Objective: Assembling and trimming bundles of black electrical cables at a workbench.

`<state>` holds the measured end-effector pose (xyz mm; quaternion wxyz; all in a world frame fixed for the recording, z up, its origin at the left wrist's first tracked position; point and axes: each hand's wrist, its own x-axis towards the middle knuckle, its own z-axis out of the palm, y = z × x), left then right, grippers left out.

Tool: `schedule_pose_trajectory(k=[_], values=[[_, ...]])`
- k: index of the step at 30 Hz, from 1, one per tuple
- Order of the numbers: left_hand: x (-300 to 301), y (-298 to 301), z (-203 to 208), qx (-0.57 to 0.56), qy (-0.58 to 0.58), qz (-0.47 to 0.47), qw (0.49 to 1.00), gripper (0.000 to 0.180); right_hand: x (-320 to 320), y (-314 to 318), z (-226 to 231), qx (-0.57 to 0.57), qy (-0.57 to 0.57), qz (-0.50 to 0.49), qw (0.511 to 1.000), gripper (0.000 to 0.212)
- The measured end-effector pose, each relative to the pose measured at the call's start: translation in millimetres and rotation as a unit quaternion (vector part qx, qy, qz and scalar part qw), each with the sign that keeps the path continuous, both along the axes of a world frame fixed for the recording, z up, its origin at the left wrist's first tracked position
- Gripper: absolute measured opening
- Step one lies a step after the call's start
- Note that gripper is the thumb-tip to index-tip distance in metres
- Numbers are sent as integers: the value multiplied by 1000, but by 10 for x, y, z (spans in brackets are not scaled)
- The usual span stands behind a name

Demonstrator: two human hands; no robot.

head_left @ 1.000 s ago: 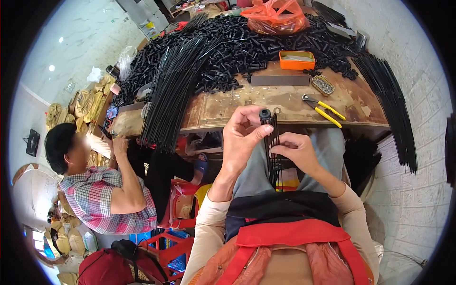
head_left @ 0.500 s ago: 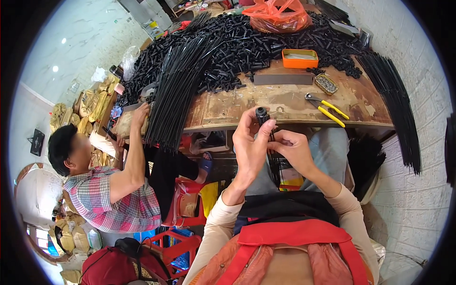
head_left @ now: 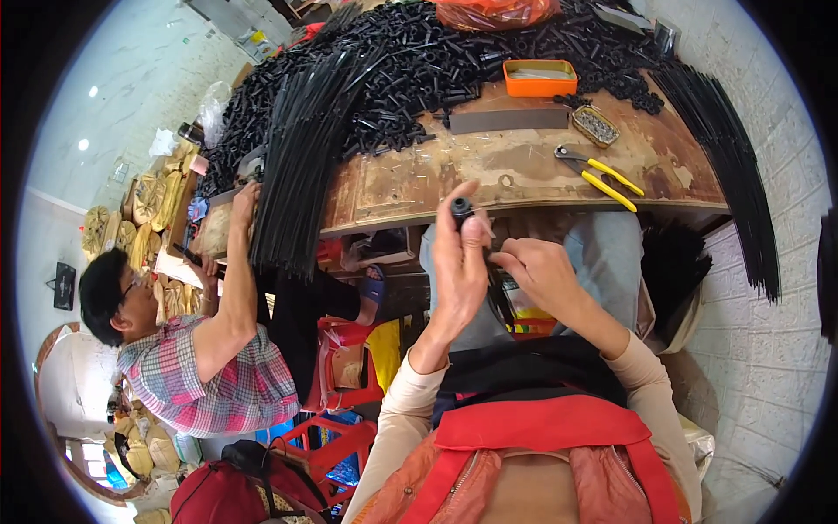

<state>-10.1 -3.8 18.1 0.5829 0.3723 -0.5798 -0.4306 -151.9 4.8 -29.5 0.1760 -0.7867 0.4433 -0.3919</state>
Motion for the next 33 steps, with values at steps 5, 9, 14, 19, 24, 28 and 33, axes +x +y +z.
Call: schedule_pose_trajectory(k=[5,9,14,19,24,28,33], values=[[30,-95,-56,-13,15,9,1000,28,-602,-13,-37,37,12,-95,995,11],[83,-186,13,27,21,-128,991,29,-1110,-313,-5,-103,64,-163,979,17],[15,-281,31,113,65,-190,973,27,-1366,-674,-32,-92,216,-243,941,43],[40,-333,35,154,65,-204,964,13,-1495,-782,-117,-21,92,-181,979,39],[13,-217,56,105,21,-190,976,27,-1260,-410,233,335,-329,64,880,26],[71,-6,74,84,30,-191,977,30,-857,-51,680,495,-123,4,860,24],[142,275,214,52,-36,-235,970,33,-729,245,893,-113,157,-28,981,54]])
